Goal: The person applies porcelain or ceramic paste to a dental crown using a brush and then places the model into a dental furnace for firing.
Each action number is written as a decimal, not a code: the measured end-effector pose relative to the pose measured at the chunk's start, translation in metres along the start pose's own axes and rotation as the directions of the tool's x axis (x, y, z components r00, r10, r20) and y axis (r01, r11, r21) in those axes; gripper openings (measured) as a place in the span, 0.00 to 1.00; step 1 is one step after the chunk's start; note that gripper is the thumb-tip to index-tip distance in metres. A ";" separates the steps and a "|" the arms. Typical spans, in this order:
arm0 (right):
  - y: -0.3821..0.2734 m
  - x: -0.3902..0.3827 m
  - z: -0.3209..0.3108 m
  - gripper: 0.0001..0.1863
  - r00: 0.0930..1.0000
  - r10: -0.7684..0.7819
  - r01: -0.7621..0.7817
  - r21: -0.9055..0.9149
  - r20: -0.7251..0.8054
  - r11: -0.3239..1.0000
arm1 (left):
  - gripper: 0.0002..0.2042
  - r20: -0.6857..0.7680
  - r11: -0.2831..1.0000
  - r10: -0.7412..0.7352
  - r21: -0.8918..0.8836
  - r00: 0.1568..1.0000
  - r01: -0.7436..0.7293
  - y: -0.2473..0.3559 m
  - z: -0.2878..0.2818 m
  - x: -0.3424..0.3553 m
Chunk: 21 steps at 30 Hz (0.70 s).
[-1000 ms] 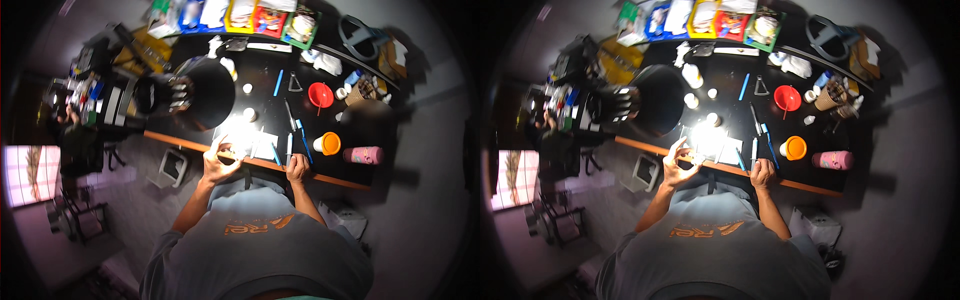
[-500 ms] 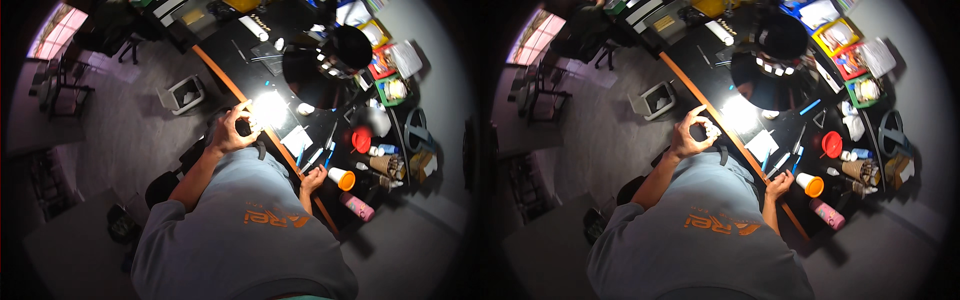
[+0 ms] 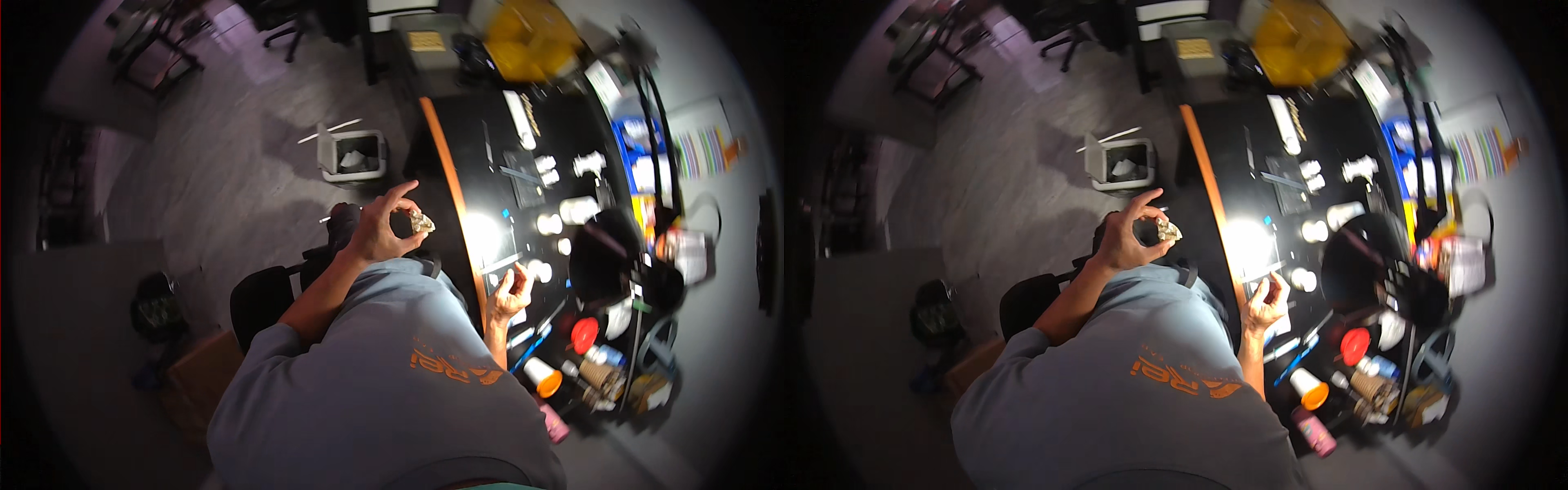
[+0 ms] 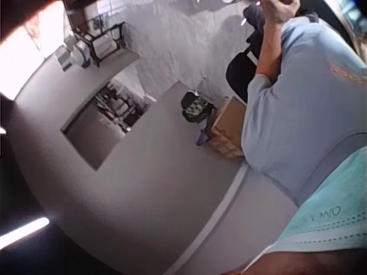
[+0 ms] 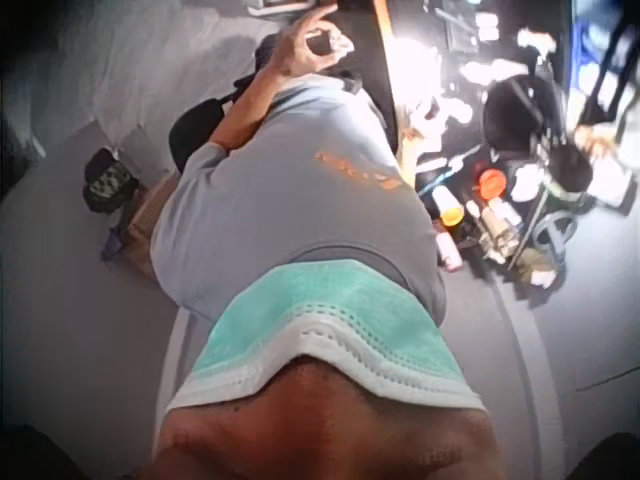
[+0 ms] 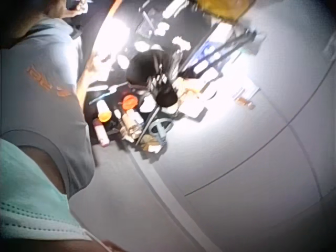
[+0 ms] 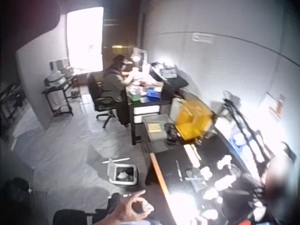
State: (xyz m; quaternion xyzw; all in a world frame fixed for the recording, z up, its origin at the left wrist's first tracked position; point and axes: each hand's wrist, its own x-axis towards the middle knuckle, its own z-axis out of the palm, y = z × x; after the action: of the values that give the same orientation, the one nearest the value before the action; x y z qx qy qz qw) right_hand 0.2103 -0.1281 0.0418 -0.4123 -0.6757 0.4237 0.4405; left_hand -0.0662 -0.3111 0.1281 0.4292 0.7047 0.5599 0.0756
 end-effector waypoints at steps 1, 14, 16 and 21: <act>-0.004 0.009 0.014 0.11 0.995 -0.085 0.085 -0.001 0.045 0.996 | 0.46 -0.008 1.000 -0.006 -0.004 1.000 0.006 -0.008 -0.010 0.008; -0.144 0.052 0.369 0.08 0.830 -0.109 0.166 -0.057 0.547 0.984 | 0.44 -0.429 0.959 -0.125 0.178 0.895 0.220 -0.106 -0.298 0.037; -0.152 0.054 0.424 0.08 0.767 -0.168 0.155 0.075 0.620 0.985 | 0.43 -0.474 0.947 -0.145 0.189 0.868 0.262 -0.116 -0.341 0.035; -0.163 0.044 0.542 0.07 0.672 -0.139 0.091 0.105 0.727 0.990 | 0.42 -0.620 0.875 -0.189 0.246 0.762 0.417 -0.132 -0.433 0.009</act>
State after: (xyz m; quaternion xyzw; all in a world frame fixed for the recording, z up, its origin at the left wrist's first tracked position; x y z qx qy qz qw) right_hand -0.3436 -0.2502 0.0680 -0.1515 -0.8068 0.5447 0.1715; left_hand -0.3949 -0.6192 0.1751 0.1227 0.8469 0.5001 -0.1326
